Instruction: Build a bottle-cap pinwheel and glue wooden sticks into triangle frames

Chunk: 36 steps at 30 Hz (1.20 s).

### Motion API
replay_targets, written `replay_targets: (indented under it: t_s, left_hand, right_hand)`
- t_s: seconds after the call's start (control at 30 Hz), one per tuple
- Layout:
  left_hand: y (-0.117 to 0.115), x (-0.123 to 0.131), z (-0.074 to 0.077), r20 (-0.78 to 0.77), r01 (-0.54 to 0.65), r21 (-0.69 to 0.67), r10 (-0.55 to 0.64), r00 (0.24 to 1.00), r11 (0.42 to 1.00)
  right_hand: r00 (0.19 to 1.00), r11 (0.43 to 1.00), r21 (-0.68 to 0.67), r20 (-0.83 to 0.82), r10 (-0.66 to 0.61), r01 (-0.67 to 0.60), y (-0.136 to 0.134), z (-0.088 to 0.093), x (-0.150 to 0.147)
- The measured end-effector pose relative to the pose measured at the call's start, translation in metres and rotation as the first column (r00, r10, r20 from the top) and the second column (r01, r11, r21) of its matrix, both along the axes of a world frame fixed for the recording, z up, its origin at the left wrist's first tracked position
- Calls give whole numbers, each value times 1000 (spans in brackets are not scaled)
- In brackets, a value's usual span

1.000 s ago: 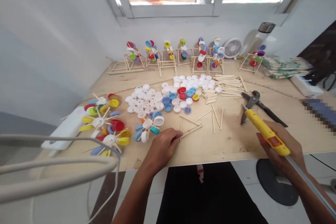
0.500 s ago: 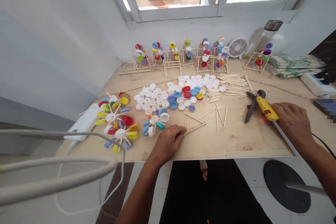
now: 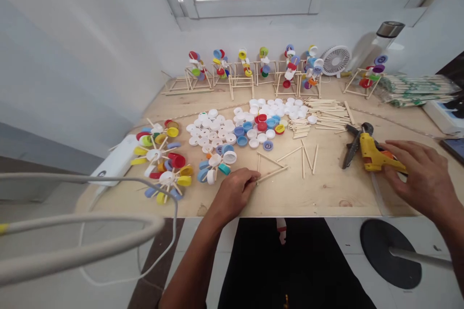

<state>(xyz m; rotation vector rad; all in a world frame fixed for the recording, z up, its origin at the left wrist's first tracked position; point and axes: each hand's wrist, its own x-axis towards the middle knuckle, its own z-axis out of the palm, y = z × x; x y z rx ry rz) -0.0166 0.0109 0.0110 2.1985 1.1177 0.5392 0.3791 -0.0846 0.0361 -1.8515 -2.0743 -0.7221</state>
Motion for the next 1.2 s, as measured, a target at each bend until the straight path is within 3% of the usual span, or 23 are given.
replay_targets:
  t_s: [0.07,0.17,0.3,0.4,0.67,1.2]
  left_hand:
    - [0,0,1,-3,0,1,0,1000,1000]
    - [0,0,2,-15,-1,5,1,1000,1000]
    - [-1,0,2,-11,2,-10,-2,1000,1000]
    - [-1,0,2,3,7,-23,-7,1000,1000]
    - [2,-1,1,11,36,-33,-36,999,999]
    - [3,0,1,-18,35,-43,-35,999,998]
  right_hand:
    - [978,991,41,-158,135,-130,4,4,-34]
    - [886,939,-18,-338,318,-344,19,2,-95]
    - [772,851,-72,-465,433,-520,44,-6,-159]
    - [749,808,-114,-466,471,-579,61,-10,-183]
    - [792,796,-202,-388,471,-571,79,-18,-194]
    - [754,773,-200,-461,467,-601,79,-24,-188]
